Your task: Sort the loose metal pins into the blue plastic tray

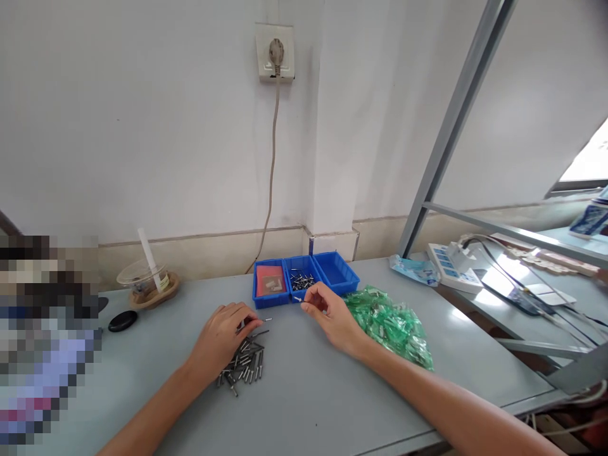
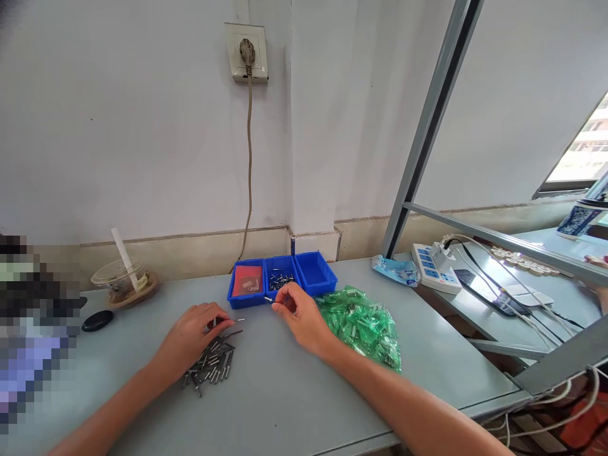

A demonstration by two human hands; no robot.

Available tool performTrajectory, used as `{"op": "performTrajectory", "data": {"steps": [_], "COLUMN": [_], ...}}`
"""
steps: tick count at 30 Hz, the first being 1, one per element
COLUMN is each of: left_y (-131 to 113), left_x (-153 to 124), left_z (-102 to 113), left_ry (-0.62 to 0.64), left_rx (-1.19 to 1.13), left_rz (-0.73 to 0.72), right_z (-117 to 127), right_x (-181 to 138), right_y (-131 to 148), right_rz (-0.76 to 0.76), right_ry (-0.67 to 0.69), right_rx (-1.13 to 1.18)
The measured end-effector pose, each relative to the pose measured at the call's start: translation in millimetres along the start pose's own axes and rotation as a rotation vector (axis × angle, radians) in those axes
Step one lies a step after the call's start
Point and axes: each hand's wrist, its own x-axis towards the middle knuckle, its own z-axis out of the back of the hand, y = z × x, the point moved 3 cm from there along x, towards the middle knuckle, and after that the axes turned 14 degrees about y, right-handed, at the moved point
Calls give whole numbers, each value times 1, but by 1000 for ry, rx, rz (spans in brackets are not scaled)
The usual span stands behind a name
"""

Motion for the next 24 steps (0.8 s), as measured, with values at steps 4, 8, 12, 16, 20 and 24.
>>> {"op": "performTrajectory", "data": {"steps": [4,8,12,16,20,24], "left_y": [-3,-1,1,3,5,5], "left_x": [-1,-2,-1,-1,-2,-2], "left_z": [-1,-4,-5,-6,-8,-9], "left_ry": [-30,-30,-25,-25,-22,-20], "left_rx": [29,38,16,-5,-19,-24], "left_rz": [-26,-24,-33,-48,-52,-79], "right_z": [2,-1,-10,-13,-11,-8], "right_x": [-2,1,3,2,3,4], "right_y": [7,2,-10,-12,-7,-6], "right_rz": [58,3,-140,-192,-198,-159], "right_ry": [-43,32,172,201,171,109], "right_rx": [-159,50,429,719,760,483]}}
